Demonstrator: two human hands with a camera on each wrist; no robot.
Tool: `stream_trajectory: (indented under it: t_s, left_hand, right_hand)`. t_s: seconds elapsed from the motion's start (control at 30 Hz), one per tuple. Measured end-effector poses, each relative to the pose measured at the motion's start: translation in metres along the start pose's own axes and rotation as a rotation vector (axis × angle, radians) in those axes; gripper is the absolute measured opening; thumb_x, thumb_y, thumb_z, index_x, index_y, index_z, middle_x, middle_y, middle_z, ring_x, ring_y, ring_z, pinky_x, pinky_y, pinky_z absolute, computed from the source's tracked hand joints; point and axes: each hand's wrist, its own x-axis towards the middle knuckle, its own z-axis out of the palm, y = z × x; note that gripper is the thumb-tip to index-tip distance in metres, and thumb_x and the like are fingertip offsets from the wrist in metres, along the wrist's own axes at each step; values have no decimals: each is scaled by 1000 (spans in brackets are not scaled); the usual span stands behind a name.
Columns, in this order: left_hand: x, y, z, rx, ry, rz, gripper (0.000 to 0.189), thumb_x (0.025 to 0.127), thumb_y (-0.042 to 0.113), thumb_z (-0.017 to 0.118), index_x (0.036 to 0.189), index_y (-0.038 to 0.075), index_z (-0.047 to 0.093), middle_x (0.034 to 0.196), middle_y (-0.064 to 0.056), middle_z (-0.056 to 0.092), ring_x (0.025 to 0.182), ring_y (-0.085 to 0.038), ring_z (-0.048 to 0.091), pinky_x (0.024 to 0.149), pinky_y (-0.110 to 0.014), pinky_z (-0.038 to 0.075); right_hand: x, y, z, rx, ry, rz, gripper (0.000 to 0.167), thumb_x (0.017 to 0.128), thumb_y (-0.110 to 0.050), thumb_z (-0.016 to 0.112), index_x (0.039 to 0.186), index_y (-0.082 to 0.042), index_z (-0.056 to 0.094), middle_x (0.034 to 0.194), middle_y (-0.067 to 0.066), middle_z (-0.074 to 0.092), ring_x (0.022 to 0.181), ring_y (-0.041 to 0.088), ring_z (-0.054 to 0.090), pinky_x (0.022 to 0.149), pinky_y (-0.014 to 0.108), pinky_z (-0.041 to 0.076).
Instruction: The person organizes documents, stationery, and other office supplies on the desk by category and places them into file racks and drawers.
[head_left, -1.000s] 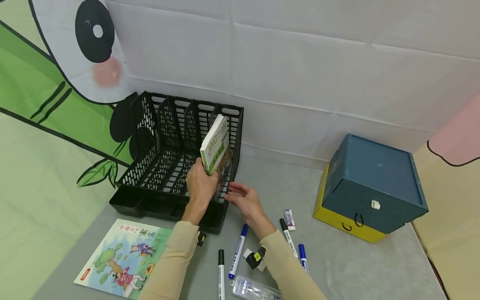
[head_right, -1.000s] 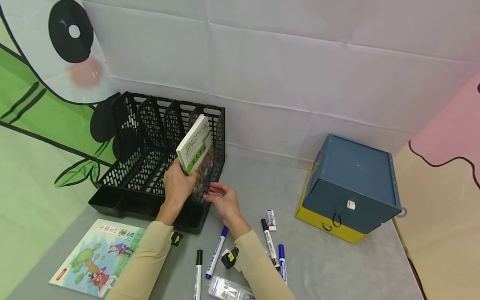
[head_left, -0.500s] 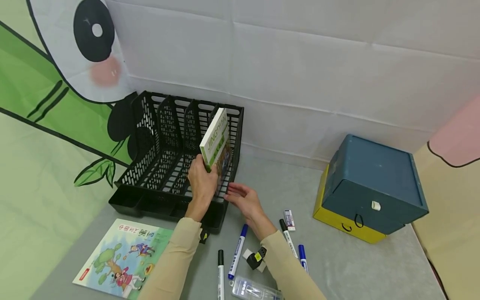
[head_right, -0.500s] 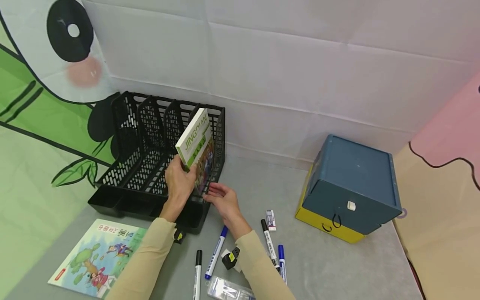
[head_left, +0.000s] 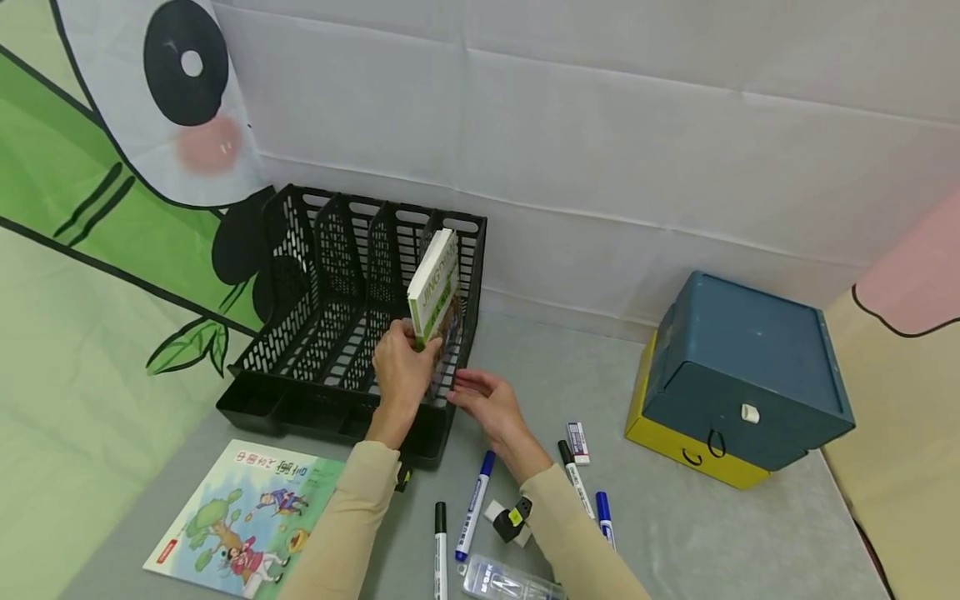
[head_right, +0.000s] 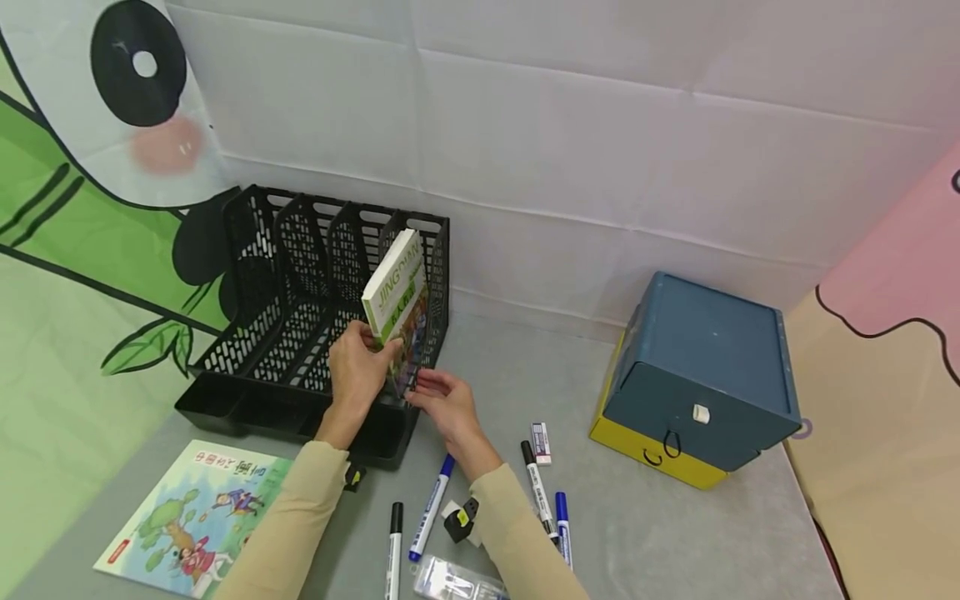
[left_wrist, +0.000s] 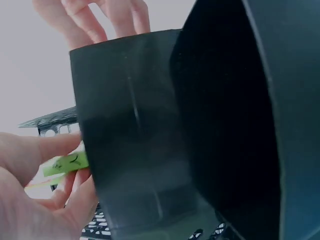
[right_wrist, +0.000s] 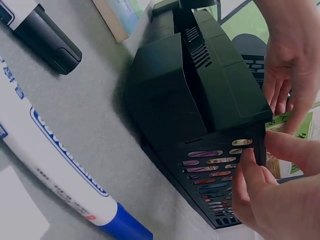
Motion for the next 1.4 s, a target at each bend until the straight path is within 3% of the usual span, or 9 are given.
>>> stream_trajectory:
  t_s: [0.2, 0.5, 0.77, 0.93, 1.17, 1.4]
  left_hand:
    - [0, -1, -4, 1, -38, -8, 25, 91, 8, 75, 108, -5, 62, 104, -25, 71, 95, -39, 70, 82, -53, 55]
    - [3, -3, -1, 9, 61, 56, 17, 92, 3, 74, 97, -4, 60, 97, -23, 65, 89, -38, 65, 78, -51, 53]
    - [3, -2, 0, 61, 72, 102, 21, 91, 2, 76, 99, -4, 58, 98, -25, 63, 92, -42, 66, 76, -52, 57]
    - [5, -5, -2, 51, 57, 76, 22, 92, 3, 76, 100, -4, 57, 99, -25, 62, 93, -41, 65, 79, -52, 56]
    - [3, -4, -6, 16, -10, -8, 27, 93, 8, 77, 110, -6, 61, 104, -25, 66, 95, -38, 67, 82, -51, 55]
    - [-1, -5, -9, 12, -35, -5, 34, 94, 15, 78, 115, -6, 60, 109, -25, 62, 100, -40, 62, 86, -53, 50]
  right_hand:
    - [1, 2, 0, 13, -4, -5, 45, 90, 7, 73, 133, 8, 61, 130, 21, 66, 121, 33, 64, 95, 33, 56]
    - [1, 2, 0, 41, -1, 4, 48, 90, 7, 73, 136, 5, 60, 139, 24, 60, 122, 33, 64, 95, 34, 56]
    - [3, 3, 1, 93, 12, 8, 50, 89, 9, 72, 138, 5, 59, 141, 24, 59, 125, 32, 63, 95, 34, 55]
    - [2, 5, 1, 84, 12, -1, 50, 90, 8, 72, 139, 5, 58, 142, 25, 57, 127, 34, 61, 97, 35, 55]
    - [3, 8, 0, 74, 4, 3, 49, 92, 7, 71, 139, 5, 58, 144, 27, 55, 128, 35, 60, 97, 35, 54]
    - [2, 6, 0, 46, -7, -7, 47, 92, 5, 71, 138, 5, 59, 142, 26, 58, 126, 33, 62, 98, 35, 54]
